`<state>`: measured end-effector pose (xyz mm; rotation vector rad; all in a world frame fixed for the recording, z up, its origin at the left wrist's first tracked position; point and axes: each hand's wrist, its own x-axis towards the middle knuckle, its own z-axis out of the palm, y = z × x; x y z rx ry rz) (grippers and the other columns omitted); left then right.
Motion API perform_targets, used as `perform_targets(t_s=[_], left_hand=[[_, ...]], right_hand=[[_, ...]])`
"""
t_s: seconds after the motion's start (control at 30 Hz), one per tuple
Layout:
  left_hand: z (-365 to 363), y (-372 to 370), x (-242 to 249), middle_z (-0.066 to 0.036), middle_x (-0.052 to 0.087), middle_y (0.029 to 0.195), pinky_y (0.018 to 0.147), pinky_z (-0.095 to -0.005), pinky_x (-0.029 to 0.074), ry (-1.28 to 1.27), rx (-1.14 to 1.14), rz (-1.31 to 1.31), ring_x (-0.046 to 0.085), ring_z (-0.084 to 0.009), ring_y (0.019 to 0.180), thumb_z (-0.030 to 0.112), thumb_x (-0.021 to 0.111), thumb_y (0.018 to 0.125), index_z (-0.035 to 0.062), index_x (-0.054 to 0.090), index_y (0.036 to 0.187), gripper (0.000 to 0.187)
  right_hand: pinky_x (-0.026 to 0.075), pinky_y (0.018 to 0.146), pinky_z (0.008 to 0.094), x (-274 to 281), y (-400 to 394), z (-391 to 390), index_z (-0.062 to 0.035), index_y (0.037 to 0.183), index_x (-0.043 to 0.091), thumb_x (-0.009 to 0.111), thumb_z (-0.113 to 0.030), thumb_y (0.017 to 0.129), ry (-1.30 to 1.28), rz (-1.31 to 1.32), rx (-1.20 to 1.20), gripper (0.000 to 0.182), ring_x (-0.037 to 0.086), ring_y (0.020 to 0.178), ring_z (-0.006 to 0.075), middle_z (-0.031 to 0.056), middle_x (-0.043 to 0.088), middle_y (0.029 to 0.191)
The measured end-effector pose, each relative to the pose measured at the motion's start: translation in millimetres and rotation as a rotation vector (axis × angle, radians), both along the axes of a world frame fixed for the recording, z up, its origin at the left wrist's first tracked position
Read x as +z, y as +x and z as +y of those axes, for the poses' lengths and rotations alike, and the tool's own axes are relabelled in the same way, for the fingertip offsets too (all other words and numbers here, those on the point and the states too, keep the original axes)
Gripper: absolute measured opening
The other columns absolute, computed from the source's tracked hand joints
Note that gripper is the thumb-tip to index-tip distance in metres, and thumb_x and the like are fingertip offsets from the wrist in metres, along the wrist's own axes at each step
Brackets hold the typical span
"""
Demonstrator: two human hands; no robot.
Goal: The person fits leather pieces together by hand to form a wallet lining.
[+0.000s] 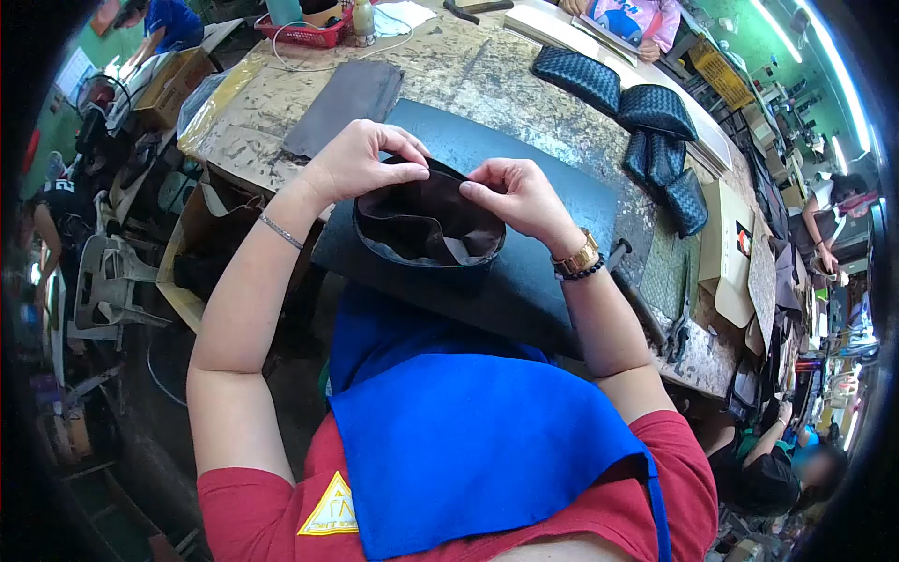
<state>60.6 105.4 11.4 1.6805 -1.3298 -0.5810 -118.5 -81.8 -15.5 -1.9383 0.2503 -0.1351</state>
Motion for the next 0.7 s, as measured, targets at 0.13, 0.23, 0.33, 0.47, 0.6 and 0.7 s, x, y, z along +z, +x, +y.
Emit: perform_targets(t_s=[0.13, 0.23, 0.33, 0.47, 0.6, 0.7], left_hand=[[-1.0, -0.2, -1.4, -0.006, 0.072, 0.090, 0.082, -0.0287, 0.051, 0.087, 0.055, -0.009, 0.065, -0.0128, 0.085, 0.014, 0.078, 0.081, 0.0005, 0.074, 0.084, 0.014], [-2.8, -1.9, 1.3, -0.006, 0.072, 0.088, 0.080, -0.0279, 0.052, 0.131, 0.068, -0.031, 0.064, -0.0117, 0.083, 0.014, 0.078, 0.081, 0.0000, 0.074, 0.084, 0.015], [-4.5, -2.6, 1.6, -0.005, 0.071, 0.085, 0.078, -0.0266, 0.052, 0.149, 0.070, -0.007, 0.063, -0.0102, 0.080, 0.014, 0.078, 0.081, -0.0004, 0.073, 0.084, 0.016], [-6.4, -3.4, 0.0, -0.004, 0.071, 0.084, 0.076, -0.0259, 0.051, 0.138, 0.055, 0.019, 0.062, -0.0091, 0.078, 0.014, 0.078, 0.081, -0.0008, 0.073, 0.085, 0.016], [-7.6, -6.2, 0.9, -0.004, 0.071, 0.084, 0.076, -0.0262, 0.051, 0.154, 0.053, 0.026, 0.062, -0.0090, 0.079, 0.014, 0.078, 0.082, -0.0010, 0.073, 0.085, 0.016], [-8.5, -7.6, 0.2, -0.005, 0.071, 0.084, 0.077, -0.0266, 0.051, 0.143, 0.043, -0.001, 0.063, -0.0098, 0.080, 0.014, 0.078, 0.082, -0.0012, 0.073, 0.085, 0.016]], right_hand=[[0.050, 0.061, 0.0245, 1.5, 2.2, 4.5, 0.0022, 0.093, 0.072, 0.070, -0.020, 0.089, 0.019, -0.006, 0.014, 0.023, 0.062, 0.067, 0.0072, 0.0041, 0.070, 0.074], [0.050, 0.061, 0.0250, 5.4, 5.4, 4.8, 0.0011, 0.092, 0.072, 0.069, -0.021, 0.089, -0.053, 0.004, 0.002, 0.023, 0.062, 0.067, 0.0069, 0.0041, 0.070, 0.074], [0.051, 0.062, 0.0258, 4.2, 5.6, 3.5, 0.0003, 0.092, 0.072, 0.070, -0.022, 0.088, -0.070, 0.005, -0.001, 0.023, 0.063, 0.067, 0.0076, 0.0053, 0.071, 0.075], [0.050, 0.061, 0.0250, 6.8, 8.1, 5.5, -0.0004, 0.095, 0.073, 0.070, -0.021, 0.089, -0.152, -0.047, 0.036, 0.022, 0.061, 0.067, 0.0068, 0.0041, 0.069, 0.075], [0.046, 0.059, 0.0202, 5.7, 12.5, 6.6, -0.0003, 0.096, 0.072, 0.070, -0.019, 0.091, -0.174, -0.091, 0.061, 0.019, 0.054, 0.065, 0.0018, -0.0027, 0.066, 0.074], [0.046, 0.058, 0.0201, 4.4, 15.5, 4.8, -0.0001, 0.095, 0.072, 0.072, -0.020, 0.091, -0.203, -0.114, 0.089, 0.020, 0.055, 0.065, 0.0017, -0.0024, 0.067, 0.074]])
